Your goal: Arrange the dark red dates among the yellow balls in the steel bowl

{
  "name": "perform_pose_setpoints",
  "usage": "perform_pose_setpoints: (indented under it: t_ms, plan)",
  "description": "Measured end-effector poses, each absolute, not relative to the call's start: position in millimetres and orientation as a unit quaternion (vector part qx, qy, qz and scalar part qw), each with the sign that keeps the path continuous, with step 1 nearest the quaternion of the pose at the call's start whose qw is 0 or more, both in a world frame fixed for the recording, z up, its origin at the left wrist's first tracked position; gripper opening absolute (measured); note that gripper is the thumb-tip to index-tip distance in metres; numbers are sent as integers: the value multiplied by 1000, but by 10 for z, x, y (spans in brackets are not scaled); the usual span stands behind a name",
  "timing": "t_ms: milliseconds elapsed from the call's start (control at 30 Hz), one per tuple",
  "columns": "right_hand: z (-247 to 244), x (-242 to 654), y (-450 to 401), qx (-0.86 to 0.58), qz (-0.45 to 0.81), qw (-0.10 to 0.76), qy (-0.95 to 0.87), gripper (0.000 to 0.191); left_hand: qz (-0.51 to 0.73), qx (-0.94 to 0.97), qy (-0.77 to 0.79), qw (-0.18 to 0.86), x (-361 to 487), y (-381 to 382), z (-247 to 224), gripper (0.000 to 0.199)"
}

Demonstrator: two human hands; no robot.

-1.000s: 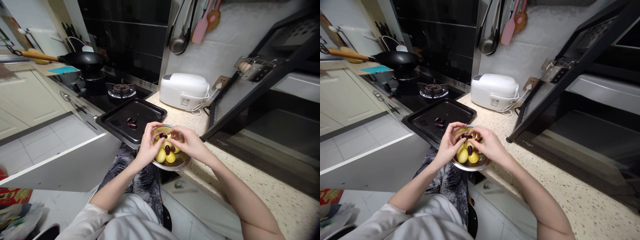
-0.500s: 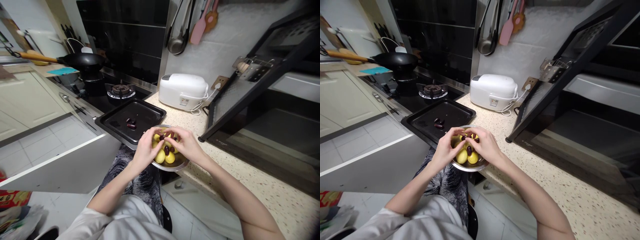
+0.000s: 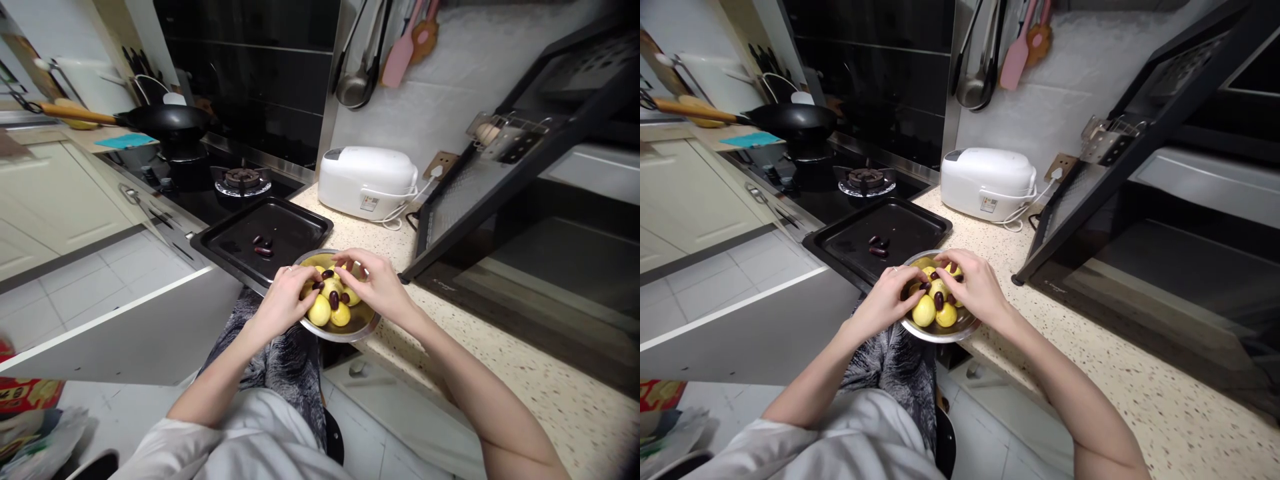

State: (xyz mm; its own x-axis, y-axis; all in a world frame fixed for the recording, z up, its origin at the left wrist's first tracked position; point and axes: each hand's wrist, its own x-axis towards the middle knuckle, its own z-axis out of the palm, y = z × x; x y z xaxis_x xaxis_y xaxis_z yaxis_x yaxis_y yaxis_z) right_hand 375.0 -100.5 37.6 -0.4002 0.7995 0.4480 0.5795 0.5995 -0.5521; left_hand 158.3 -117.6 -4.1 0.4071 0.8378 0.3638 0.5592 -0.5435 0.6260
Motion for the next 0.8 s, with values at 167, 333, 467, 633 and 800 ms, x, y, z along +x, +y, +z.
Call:
perform_pose_setpoints:
  t_ms: [167, 333, 467, 633, 800]
  plan:
    - [364, 3754, -991, -418, 159, 344, -825, 12, 320, 823, 412, 227, 1541, -1175, -6, 18]
    - [348, 3757, -978, -418, 158, 341, -827, 12, 334, 814, 408, 242, 1524, -1178, -6, 22]
    - [347, 3754, -973, -416, 157, 342, -828, 12, 349, 809, 404, 248, 1528, -1181, -17, 21]
    - [381, 3755, -985, -419, 154, 342, -827, 11, 372, 799, 421, 214, 1438, -1099, 0, 25]
    - [388, 3763, -984, -423, 150, 342, -825, 11, 380, 747, 540, 82, 1039, -726, -163, 36]
